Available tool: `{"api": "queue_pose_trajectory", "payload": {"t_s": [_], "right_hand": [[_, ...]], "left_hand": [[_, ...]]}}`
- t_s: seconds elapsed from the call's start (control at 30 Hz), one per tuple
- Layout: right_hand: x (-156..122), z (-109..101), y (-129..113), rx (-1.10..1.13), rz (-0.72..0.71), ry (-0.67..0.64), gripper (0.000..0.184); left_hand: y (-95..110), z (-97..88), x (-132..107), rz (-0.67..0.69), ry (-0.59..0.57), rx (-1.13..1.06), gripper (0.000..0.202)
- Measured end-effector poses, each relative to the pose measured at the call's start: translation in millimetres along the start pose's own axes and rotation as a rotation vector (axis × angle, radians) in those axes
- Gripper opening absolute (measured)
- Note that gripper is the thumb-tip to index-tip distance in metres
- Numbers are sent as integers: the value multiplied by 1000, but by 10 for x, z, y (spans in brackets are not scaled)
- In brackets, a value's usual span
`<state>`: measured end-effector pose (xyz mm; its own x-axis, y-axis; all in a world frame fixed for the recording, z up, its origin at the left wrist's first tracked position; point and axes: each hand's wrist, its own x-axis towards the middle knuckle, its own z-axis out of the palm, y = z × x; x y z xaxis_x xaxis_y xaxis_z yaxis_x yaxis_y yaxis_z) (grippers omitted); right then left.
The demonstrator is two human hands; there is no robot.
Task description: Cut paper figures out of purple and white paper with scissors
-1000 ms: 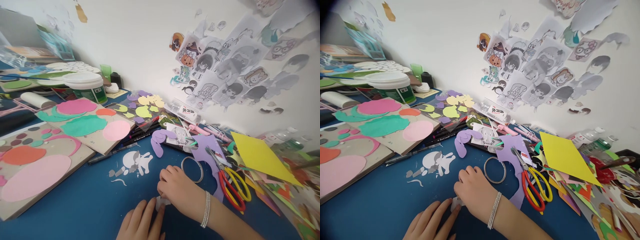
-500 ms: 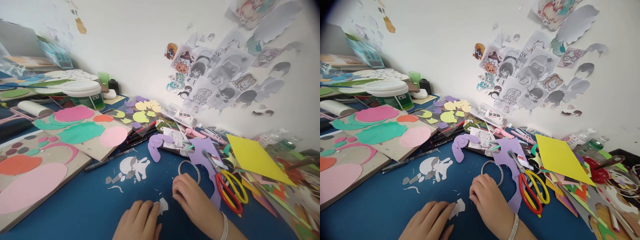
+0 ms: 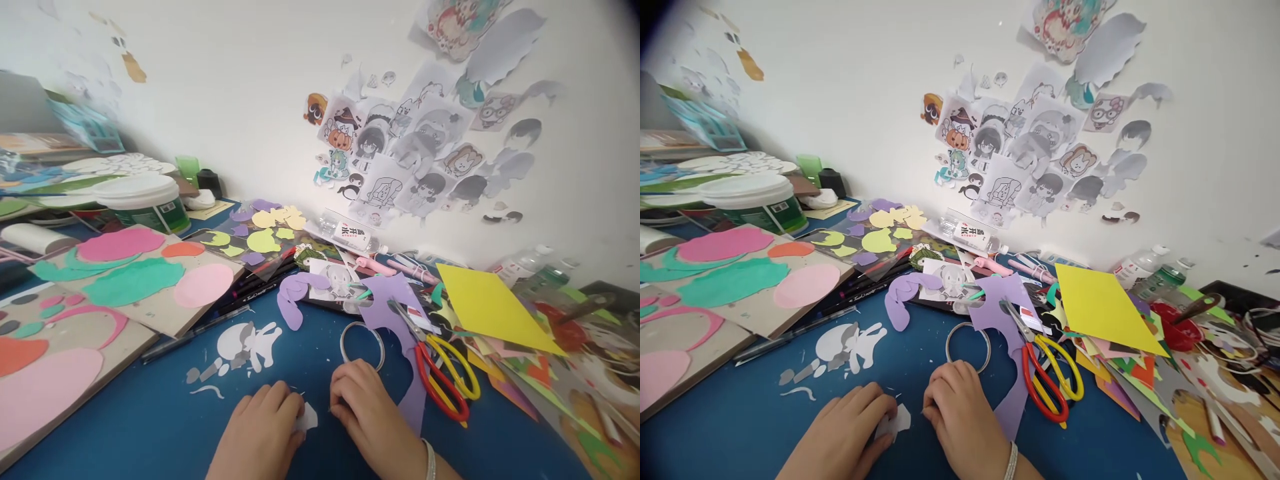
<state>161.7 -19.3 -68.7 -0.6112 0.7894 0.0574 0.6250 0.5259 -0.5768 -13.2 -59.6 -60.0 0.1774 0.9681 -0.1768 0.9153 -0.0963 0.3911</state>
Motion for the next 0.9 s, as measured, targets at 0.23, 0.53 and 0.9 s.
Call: {"api": "queue_pose_trajectory", "payload": {"t_s": [0.23,0.53,0.9], "right_hand": [[-14,10,10,-5,15,15,23],[-31,19,14,-10,-13,40,21],[-18,10,17,-25,16,24,24]], "left_hand": [[-46,23,42,-49,-45,-173,18],[-98,43,9,-25,38,-272,13],[-80,-8,1,-4,45,-312,20]]}}
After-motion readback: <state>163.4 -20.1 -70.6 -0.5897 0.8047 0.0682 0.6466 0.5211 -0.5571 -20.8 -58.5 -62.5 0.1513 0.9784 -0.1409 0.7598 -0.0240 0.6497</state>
